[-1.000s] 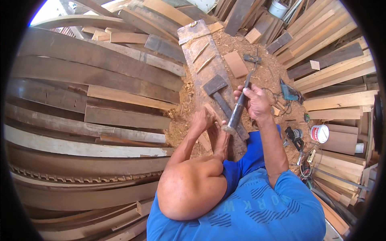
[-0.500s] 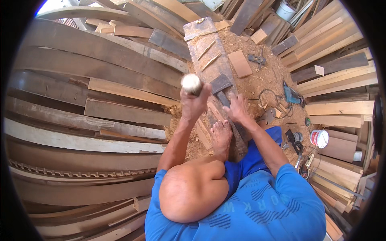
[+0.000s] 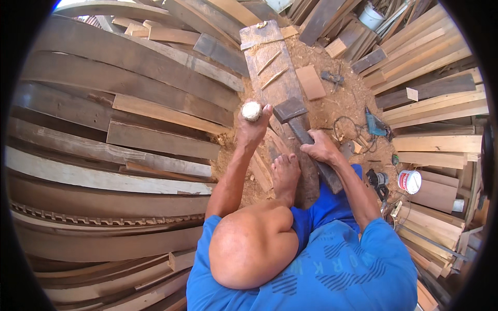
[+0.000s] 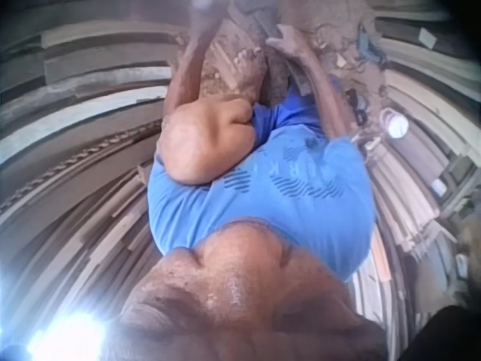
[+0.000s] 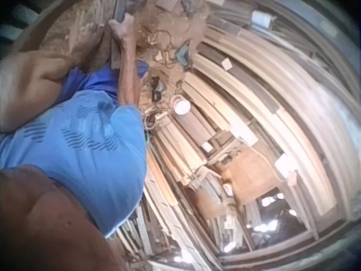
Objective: The person shapes a small piece of wood by hand using a chisel and later hits the chisel with a wooden mallet to carve out sections while holding the wood with their feet and hands.
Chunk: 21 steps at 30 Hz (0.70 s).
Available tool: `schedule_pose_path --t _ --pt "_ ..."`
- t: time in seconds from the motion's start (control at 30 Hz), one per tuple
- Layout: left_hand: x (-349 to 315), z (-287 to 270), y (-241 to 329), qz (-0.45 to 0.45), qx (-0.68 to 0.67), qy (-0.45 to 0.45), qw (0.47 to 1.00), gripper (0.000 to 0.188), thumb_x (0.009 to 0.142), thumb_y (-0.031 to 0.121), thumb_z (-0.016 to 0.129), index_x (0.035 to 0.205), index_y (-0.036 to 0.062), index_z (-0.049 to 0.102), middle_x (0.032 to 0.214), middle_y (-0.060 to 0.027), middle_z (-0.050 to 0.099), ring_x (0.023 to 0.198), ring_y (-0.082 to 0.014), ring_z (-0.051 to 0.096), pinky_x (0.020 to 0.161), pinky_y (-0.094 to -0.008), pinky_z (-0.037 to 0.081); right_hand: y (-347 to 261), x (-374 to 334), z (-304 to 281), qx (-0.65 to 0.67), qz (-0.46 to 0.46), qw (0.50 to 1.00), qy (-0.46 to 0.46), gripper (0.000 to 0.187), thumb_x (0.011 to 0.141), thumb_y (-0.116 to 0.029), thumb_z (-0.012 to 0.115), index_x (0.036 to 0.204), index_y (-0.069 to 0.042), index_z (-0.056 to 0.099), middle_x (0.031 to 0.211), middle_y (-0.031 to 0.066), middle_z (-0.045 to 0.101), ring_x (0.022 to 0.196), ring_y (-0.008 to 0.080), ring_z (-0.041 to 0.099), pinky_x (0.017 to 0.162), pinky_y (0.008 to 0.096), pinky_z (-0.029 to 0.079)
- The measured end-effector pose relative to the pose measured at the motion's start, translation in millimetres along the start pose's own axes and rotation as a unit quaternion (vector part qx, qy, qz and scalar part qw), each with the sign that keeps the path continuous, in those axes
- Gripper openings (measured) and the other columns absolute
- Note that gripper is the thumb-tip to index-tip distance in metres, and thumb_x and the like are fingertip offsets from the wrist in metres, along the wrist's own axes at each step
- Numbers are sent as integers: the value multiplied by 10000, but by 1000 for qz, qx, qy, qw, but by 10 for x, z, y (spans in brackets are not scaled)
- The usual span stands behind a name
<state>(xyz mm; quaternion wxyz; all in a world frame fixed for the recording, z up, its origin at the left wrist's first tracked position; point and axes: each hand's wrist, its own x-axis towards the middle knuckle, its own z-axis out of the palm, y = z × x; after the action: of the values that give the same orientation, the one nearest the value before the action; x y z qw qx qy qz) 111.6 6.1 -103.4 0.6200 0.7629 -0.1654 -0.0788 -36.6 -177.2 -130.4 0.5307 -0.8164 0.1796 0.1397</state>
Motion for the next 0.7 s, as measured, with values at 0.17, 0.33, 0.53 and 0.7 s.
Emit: schedule_pose_path --t 0.17,0.33,0.53,0.7 --pt "-32 -47 -180 0 -14 -2 1000 128 885 87 687 865 67 563 739 12 594 687 -65 574 614 -237 484 -489 -405 -178 75 -65 994 43 390 682 -203 669 975 50 617 844 199 654 763 269 628 720 399 489" --pt "-79 -72 -178 -12 -36 -69 997 129 851 90 696 820 66 573 701 30 544 662 -70 486 598 -258 437 -1037 -718 -476 24 -169 972 161 361 699 -153 689 1002 21 594 819 121 606 727 197 578 683 343 483" --pt "-313 162 22 46 -17 -104 993 125 830 85 715 811 46 598 718 -13 595 669 -81 549 592 -268 467 -1466 -932 -655 129 -272 925 232 368 744 -99 672 1071 -14 527 829 67 596 732 156 570 669 331 481" --pt "-399 74 -72 66 5 -74 995 129 810 82 730 835 40 611 707 -38 603 666 -100 570 603 -274 475 -1783 -1016 -565 222 -350 884 214 285 861 -12 604 1125 11 498 832 87 616 690 93 575 641 252 478"
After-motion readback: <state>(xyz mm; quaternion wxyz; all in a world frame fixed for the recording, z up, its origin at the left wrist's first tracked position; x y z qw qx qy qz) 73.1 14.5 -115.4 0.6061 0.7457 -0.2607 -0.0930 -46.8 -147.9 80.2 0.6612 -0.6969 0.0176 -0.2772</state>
